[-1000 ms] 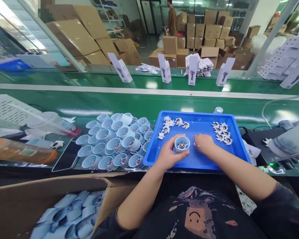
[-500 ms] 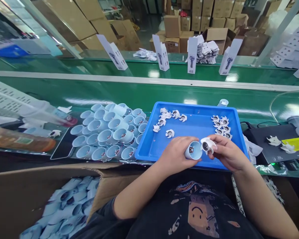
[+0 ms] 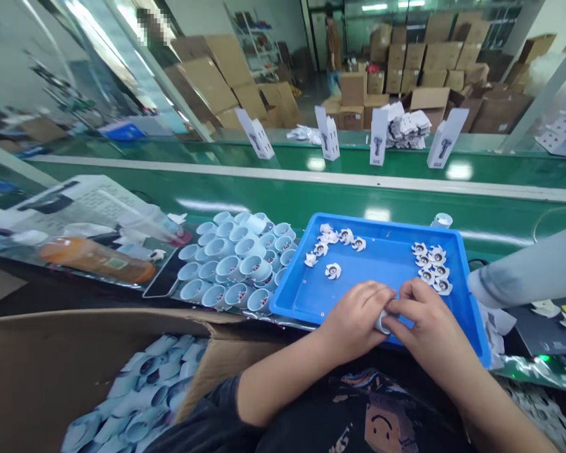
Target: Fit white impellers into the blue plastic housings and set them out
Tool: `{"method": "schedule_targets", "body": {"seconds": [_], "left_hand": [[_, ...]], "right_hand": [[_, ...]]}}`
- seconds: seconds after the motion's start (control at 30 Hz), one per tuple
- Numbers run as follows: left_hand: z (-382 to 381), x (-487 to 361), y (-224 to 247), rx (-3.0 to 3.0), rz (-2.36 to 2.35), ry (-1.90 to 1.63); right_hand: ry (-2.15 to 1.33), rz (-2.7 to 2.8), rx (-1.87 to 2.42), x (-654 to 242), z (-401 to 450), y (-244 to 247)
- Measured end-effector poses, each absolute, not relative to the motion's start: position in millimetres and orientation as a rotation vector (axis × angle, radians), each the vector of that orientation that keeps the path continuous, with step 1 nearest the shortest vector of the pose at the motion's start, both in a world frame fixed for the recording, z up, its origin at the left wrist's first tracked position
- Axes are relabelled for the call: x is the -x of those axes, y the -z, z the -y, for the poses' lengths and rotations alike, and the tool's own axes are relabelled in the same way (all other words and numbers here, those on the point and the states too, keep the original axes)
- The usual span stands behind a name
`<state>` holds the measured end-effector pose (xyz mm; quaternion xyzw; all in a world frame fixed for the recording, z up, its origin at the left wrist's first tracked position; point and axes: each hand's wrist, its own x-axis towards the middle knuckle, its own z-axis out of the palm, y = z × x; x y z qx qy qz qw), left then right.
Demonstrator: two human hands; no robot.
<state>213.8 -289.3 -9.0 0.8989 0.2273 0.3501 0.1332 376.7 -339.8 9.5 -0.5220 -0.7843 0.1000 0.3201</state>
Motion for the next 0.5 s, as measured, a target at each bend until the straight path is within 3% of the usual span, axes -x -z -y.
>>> {"method": "schedule_targets", "body": {"seconds": [0.27,0.5], "left_hand": [[269.3,-195.0,8.8,-2.624,-0.705,-0.900],[147.9,-239.6,-24.1,-2.606,-1.181,-0.629]], "right_hand": [[-0.263,2.060,1.285,-393.3,371.1,-4.4],[-0.315,1.969,1.286,-412.6,394.1,35.7]]}}
